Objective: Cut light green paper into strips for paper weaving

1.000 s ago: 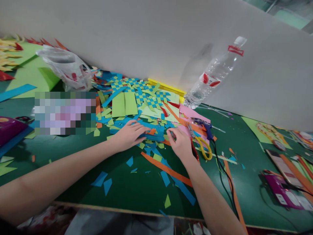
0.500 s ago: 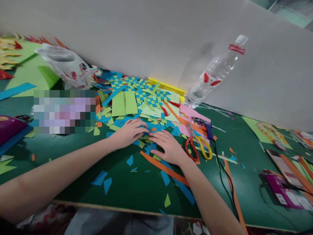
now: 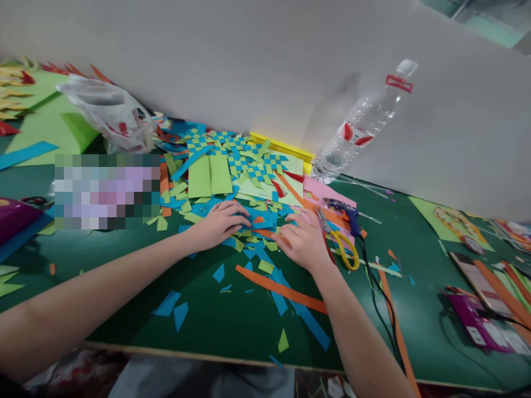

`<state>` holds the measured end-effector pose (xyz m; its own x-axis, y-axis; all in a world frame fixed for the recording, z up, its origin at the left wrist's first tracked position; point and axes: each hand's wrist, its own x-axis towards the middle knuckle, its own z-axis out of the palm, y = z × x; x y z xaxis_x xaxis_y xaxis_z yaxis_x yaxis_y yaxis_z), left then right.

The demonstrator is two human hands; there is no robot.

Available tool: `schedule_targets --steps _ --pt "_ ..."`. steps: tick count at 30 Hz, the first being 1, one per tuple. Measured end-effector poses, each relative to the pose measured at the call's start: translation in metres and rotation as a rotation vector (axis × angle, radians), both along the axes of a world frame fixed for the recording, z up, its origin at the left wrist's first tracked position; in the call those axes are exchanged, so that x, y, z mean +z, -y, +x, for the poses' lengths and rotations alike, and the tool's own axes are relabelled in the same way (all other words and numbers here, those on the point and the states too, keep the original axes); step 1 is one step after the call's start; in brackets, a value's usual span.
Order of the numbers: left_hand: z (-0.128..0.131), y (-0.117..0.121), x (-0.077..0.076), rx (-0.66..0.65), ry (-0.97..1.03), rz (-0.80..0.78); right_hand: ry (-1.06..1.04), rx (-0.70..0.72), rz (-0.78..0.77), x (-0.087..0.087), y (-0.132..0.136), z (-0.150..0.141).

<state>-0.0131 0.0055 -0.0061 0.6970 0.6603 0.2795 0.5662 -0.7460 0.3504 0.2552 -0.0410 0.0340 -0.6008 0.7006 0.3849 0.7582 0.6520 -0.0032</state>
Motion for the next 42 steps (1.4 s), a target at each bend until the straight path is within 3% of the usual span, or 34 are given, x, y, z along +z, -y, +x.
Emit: schedule_targets --steps 4,8,13,15,19,29,35,39,42 --pt "0.001 0.002 0.001 0.004 -0.017 0.026 -0.029 -0.135 0.16 0.026 0.004 0.019" --pt "0.001 0.006 0.007 0.007 -0.055 0.118 -0.093 -0.333 0.135 0.043 0.016 0.039" --pt "0.003 0.008 0.015 0.006 -0.063 0.249 0.058 -0.656 -0.057 0.019 0.023 0.061" --pt "0.004 0.009 0.016 -0.007 -0.054 0.266 0.19 -0.715 -0.15 0.008 0.023 0.067" --pt "0.006 0.008 0.012 -0.038 -0.076 0.248 0.207 -0.839 -0.255 0.001 0.022 0.073" --pt "0.003 0.005 0.014 -0.019 -0.051 0.233 0.217 -0.929 -0.468 0.006 0.019 0.094" --pt "0.002 0.004 0.014 -0.013 -0.049 0.204 0.217 -0.948 -0.489 0.014 0.02 0.089" --pt "0.0 0.003 0.015 0.017 -0.053 0.215 0.093 -0.944 -0.428 0.019 0.022 0.087" --pt "0.0 0.003 0.015 0.039 -0.051 0.237 -0.025 -0.835 -0.366 0.019 0.023 0.086"
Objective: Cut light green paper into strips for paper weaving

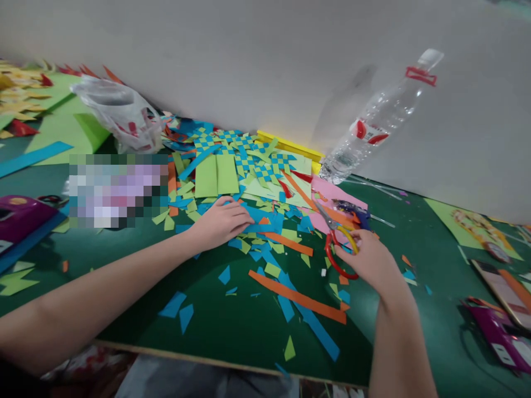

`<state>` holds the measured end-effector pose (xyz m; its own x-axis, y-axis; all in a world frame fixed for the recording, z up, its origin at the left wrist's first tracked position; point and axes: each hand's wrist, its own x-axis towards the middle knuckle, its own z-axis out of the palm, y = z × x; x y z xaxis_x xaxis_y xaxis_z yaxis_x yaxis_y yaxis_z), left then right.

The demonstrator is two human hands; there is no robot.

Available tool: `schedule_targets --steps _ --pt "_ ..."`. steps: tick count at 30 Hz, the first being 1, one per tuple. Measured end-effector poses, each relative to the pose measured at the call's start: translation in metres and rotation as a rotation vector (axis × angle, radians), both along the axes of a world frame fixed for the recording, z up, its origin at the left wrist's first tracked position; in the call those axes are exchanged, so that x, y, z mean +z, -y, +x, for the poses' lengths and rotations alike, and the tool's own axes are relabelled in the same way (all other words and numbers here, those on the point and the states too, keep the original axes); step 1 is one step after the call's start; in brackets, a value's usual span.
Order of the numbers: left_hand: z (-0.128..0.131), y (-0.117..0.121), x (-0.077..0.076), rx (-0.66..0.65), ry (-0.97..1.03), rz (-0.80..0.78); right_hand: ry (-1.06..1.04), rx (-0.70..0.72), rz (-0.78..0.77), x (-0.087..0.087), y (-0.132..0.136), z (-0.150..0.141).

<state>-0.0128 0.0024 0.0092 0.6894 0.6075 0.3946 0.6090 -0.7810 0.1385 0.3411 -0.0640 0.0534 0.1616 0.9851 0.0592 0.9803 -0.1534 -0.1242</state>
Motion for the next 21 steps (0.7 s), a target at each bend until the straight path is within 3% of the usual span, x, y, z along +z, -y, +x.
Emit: schedule_targets --steps 4,9,21 --pt "0.003 0.001 -0.001 0.01 0.032 0.047 -0.128 0.219 0.105 0.0 0.001 -0.007" --pt "0.009 0.006 0.0 -0.065 0.057 0.039 -0.202 0.393 0.069 0.001 0.0 -0.017" --pt "0.014 0.008 -0.006 -0.237 -0.031 -0.078 -0.116 0.522 0.026 -0.002 -0.002 -0.018"
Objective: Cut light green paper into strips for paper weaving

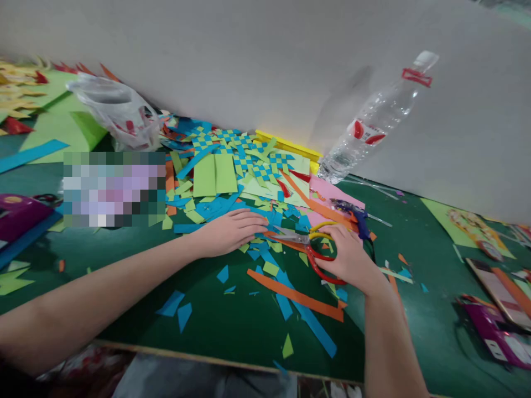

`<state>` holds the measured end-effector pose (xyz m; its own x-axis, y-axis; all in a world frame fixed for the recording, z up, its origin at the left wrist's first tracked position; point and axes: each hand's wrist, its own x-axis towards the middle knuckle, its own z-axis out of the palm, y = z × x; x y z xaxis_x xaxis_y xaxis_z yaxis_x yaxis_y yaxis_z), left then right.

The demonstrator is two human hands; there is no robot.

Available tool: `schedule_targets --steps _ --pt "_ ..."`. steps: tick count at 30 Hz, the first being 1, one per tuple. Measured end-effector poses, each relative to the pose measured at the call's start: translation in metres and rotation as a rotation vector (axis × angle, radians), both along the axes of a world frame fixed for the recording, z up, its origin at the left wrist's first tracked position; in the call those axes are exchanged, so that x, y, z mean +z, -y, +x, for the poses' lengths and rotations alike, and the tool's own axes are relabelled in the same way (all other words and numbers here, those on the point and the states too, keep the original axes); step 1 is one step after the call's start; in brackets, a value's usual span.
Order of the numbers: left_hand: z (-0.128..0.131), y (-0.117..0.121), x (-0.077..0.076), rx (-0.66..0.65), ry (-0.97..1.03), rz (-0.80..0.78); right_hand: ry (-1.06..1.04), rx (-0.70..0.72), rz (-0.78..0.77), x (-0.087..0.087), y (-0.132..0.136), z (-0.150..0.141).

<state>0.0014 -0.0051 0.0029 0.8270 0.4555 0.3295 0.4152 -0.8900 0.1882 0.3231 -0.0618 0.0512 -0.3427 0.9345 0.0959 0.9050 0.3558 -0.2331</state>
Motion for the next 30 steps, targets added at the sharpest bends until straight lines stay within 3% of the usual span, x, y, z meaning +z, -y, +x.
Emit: schedule_targets --steps 7,19,30 --pt "0.0 -0.0004 -0.0009 -0.014 -0.112 -0.125 -0.052 0.052 -0.013 -0.0066 -0.0045 -0.0002" --pt "-0.0006 -0.0004 -0.0033 0.013 -0.117 -0.162 -0.083 -0.008 0.007 0.0022 -0.0028 0.0084" --pt "0.0003 -0.0001 0.0 0.009 -0.138 -0.182 -0.052 0.029 -0.014 -0.0035 -0.0031 -0.0009"
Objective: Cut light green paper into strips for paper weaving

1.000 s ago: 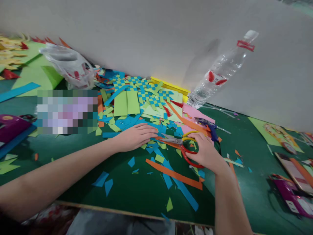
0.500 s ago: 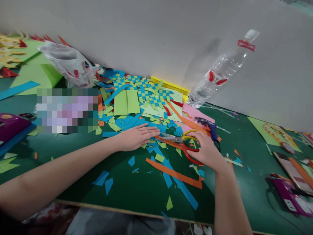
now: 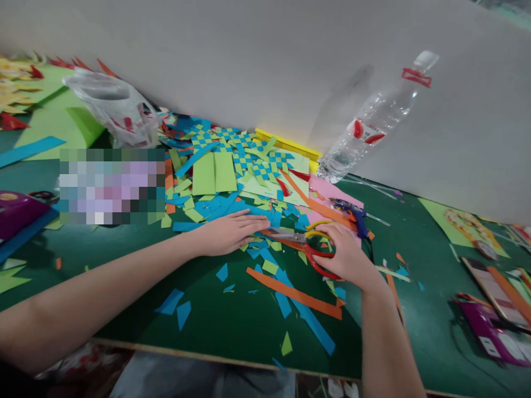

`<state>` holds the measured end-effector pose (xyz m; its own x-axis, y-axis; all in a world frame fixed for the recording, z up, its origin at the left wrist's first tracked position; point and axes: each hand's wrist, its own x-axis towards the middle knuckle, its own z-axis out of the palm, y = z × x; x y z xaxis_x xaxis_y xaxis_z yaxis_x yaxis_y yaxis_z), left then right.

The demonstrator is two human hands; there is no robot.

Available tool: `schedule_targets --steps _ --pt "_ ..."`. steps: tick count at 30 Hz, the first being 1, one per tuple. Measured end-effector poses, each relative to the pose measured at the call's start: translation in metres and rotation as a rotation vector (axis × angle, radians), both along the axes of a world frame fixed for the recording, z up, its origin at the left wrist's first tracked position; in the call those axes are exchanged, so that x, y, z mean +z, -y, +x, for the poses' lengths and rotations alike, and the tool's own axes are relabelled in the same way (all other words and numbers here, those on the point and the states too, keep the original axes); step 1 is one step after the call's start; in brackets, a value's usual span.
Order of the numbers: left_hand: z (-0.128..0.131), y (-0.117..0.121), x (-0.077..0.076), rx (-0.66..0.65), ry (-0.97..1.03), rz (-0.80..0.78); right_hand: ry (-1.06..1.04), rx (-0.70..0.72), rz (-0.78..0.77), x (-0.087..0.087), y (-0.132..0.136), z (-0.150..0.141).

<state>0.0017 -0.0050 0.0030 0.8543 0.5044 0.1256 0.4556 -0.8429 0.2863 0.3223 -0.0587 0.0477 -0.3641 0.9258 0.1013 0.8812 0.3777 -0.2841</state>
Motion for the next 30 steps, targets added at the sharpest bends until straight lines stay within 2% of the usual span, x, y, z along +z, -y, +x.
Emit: schedule_targets --steps 14,22,30 --pt "-0.0004 -0.0044 -0.0057 -0.005 -0.004 -0.036 -0.082 0.098 0.007 -0.0032 -0.0045 0.0034" --pt "0.0006 -0.0029 -0.0026 0.005 -0.011 -0.044 -0.086 0.072 0.004 -0.0005 -0.0029 0.0029" --pt "0.0 -0.0024 -0.0035 0.009 -0.008 -0.047 -0.055 0.059 -0.046 -0.0084 -0.0029 -0.0061"
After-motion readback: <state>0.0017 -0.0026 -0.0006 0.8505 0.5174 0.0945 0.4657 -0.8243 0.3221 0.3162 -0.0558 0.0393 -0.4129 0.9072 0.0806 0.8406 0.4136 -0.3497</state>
